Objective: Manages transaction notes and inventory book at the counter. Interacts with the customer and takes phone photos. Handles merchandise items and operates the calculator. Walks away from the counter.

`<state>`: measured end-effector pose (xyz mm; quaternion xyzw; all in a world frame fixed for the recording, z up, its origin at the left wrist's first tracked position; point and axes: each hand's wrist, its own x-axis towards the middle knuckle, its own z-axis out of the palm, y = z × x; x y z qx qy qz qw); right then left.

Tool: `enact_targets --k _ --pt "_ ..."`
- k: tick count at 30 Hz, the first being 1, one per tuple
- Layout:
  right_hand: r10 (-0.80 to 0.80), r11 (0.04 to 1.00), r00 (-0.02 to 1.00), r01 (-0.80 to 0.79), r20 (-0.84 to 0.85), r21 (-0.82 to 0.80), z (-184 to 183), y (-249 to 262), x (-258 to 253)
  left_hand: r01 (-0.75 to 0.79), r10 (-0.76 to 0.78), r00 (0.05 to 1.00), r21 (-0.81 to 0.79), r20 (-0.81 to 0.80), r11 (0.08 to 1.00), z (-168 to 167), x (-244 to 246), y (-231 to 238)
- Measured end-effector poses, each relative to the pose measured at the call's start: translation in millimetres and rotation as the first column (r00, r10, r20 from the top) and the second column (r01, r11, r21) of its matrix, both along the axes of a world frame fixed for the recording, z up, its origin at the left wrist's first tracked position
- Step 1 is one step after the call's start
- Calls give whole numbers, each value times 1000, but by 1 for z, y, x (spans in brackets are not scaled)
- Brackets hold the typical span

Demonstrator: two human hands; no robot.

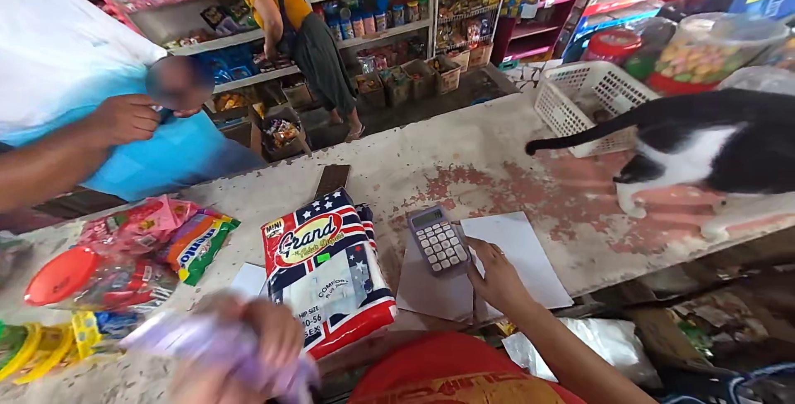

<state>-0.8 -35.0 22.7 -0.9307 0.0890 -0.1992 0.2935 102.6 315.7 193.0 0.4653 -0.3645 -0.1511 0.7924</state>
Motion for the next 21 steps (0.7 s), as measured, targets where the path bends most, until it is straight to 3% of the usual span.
enact_targets --k 2,4,8,14,17,19,21 --pt "52 997 998 -51 -29 51 3 -1 6 -259 261 959 33 -110 965 -48 30 -22" --pt "108 994 993 -107 -38 28 4 5 11 -384 414 889 173 -199 907 -65 42 -30" --pt "80 989 994 -89 -79 -117 11 9 29 -384 475 862 382 -180 841 -80 47 -27" --pt "23 993 952 -56 -304 -101 14 -18 63 -575 660 741 389 -126 720 -70 52 12" --pt "37 985 984 -66 -175 -162 8 -14 64 -592 698 653 376 -294 713 -82 68 53" --pt "43 985 972 -80 -231 -152 7 -13 64 -533 635 611 347 -473 771 -100 83 77" --pt "42 985 981 -73 -189 -159 5 -17 65 -544 654 520 378 -549 749 -123 95 93"
